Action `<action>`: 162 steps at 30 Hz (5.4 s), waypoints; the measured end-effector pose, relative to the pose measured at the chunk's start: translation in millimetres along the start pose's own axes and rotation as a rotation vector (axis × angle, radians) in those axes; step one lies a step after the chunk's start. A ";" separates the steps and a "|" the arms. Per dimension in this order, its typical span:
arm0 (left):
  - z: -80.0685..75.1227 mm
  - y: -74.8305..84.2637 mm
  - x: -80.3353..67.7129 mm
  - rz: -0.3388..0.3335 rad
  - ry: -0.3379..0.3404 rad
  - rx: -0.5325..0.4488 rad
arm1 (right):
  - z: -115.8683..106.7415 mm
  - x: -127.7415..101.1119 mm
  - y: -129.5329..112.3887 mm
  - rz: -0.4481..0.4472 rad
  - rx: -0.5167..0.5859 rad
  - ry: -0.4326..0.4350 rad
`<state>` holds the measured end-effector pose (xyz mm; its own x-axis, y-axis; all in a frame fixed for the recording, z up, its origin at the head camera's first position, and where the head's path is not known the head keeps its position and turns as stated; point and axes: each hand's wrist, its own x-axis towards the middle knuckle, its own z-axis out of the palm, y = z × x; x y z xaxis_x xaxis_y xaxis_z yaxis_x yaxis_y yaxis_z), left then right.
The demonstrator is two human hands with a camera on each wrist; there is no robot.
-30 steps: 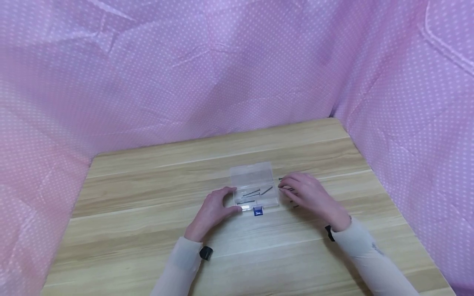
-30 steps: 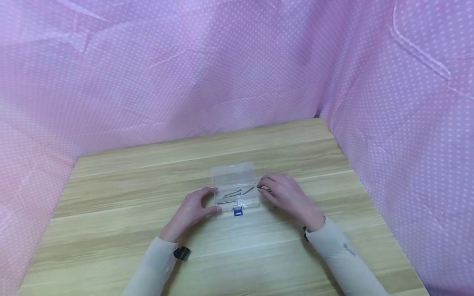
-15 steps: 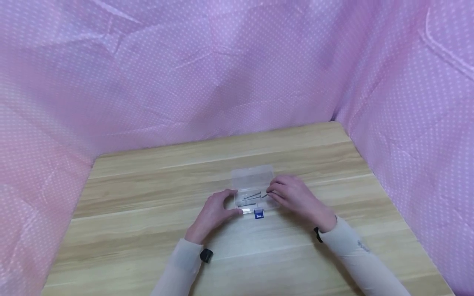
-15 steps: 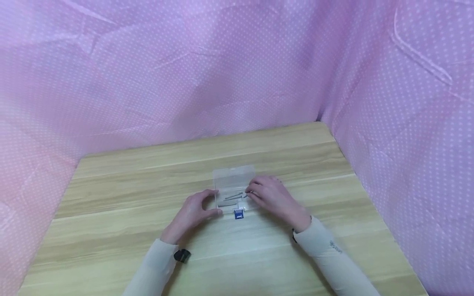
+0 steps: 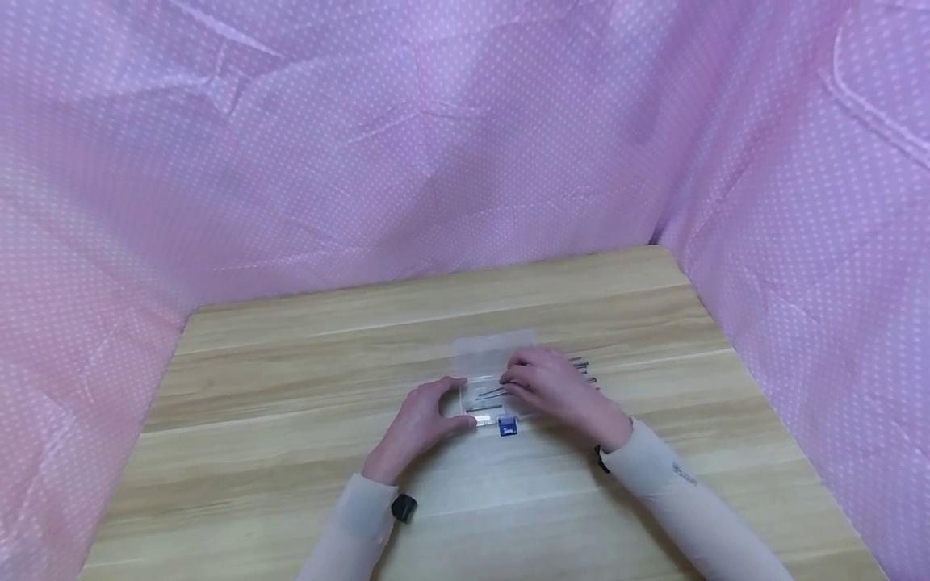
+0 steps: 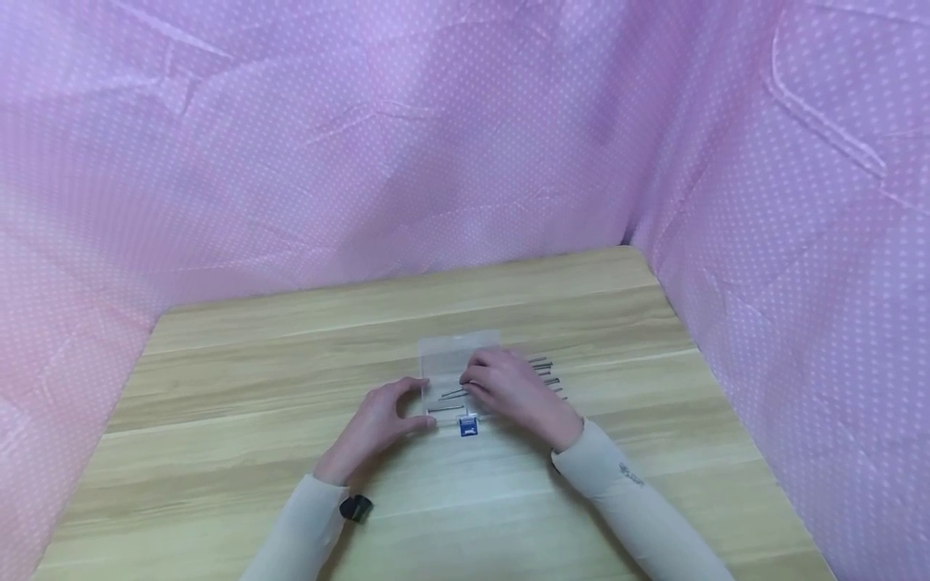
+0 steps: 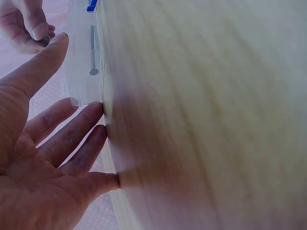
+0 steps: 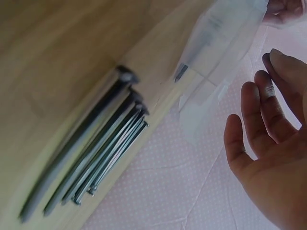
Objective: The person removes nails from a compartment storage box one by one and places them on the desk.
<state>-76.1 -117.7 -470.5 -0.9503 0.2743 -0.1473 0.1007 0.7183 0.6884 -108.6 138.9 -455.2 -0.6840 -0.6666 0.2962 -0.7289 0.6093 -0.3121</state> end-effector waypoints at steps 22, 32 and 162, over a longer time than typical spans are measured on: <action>1.4 -3.5 -3.1 0.023 -0.003 -0.011 | 16.0 22.0 -1.6 0.013 0.030 -0.112; 0.6 -3.3 -2.9 0.035 0.007 -0.006 | 16.5 29.2 -3.3 0.032 0.008 -0.182; -5.8 0.5 -1.5 0.004 0.006 0.020 | 0.2 38.9 14.9 -0.202 -0.262 -0.285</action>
<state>-76.3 -121.5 -465.9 -0.9515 0.2738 -0.1401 0.1106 0.7296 0.6749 -146.1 122.0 -448.6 -0.5188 -0.8531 0.0552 -0.8548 0.5184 -0.0228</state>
